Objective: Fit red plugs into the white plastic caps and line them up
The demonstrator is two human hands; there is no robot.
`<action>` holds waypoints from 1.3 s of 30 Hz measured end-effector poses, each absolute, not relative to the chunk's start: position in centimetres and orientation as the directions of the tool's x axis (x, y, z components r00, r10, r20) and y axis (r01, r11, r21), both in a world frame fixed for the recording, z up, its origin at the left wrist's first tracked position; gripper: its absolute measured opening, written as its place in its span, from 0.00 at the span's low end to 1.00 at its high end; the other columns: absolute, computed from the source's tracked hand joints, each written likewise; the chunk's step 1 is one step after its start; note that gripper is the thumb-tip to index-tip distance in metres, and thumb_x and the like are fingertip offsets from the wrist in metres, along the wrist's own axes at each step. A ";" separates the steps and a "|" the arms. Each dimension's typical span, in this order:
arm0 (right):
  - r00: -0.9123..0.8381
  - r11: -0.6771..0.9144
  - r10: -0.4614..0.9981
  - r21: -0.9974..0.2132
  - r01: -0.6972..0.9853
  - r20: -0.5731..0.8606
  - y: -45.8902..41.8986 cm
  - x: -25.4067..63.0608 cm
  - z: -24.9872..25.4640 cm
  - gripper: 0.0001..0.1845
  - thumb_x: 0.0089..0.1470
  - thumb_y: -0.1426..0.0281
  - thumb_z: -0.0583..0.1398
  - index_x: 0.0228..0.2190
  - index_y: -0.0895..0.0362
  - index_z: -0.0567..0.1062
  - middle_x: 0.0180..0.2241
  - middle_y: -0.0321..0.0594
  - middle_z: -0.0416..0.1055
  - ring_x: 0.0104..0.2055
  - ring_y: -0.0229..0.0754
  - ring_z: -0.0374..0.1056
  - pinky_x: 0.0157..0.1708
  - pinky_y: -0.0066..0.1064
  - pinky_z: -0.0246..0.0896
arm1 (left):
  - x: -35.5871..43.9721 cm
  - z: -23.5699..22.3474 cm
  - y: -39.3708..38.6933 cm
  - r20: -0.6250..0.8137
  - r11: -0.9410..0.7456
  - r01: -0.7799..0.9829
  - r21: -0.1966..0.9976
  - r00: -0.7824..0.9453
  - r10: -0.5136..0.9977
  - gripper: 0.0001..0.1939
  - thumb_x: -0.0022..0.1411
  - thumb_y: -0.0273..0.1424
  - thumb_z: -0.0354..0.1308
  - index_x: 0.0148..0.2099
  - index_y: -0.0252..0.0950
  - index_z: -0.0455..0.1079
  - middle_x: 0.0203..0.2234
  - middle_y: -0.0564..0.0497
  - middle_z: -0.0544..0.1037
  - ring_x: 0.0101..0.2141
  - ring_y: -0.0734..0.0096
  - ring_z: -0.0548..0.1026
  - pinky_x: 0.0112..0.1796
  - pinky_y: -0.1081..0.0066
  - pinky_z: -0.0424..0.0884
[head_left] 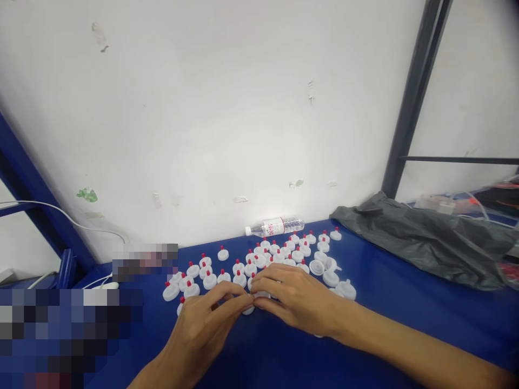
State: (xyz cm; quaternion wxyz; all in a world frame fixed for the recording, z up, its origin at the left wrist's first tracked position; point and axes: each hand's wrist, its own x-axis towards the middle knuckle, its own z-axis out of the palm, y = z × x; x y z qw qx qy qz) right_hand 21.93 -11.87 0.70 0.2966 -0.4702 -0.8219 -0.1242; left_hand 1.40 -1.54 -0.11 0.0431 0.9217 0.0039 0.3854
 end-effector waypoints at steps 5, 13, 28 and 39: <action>-0.427 0.568 0.611 0.008 0.823 0.667 -11.9 22.1 1.0 0.08 0.65 0.69 0.56 0.42 0.58 0.74 0.41 0.43 0.77 0.42 0.38 0.73 0.45 0.32 0.69 | 2.0 0.8 -2.9 0.653 -0.895 -0.024 0.445 0.693 0.306 0.06 0.67 0.27 0.57 0.43 0.42 0.73 0.33 0.54 0.77 0.33 0.76 0.76 0.31 0.81 0.72; -0.551 0.672 0.383 0.185 0.717 0.742 -12.2 22.2 1.6 0.08 0.65 0.74 0.55 0.43 0.59 0.74 0.48 0.43 0.77 0.52 0.41 0.70 0.50 0.33 0.66 | 1.8 0.6 -3.5 0.230 -0.414 0.041 0.909 0.780 0.582 0.32 0.61 0.40 0.64 0.65 0.45 0.59 0.56 0.44 0.70 0.40 0.67 0.76 0.37 0.70 0.75; -0.607 0.718 0.428 0.156 0.678 0.669 -12.4 21.7 1.6 0.09 0.65 0.73 0.54 0.41 0.57 0.74 0.45 0.39 0.78 0.46 0.38 0.70 0.46 0.32 0.63 | 2.2 0.9 -3.4 0.134 -0.387 0.043 0.921 0.898 0.418 0.15 0.59 0.34 0.62 0.47 0.32 0.75 0.31 0.47 0.82 0.31 0.64 0.80 0.34 0.69 0.74; -0.572 0.691 0.420 0.160 0.705 0.704 -12.4 21.8 1.9 0.05 0.64 0.72 0.58 0.41 0.58 0.74 0.43 0.39 0.79 0.43 0.37 0.71 0.44 0.31 0.64 | 1.8 0.8 -3.3 0.173 -0.468 0.077 0.880 0.867 0.467 0.20 0.65 0.43 0.58 0.53 0.35 0.71 0.34 0.48 0.80 0.32 0.67 0.78 0.36 0.69 0.73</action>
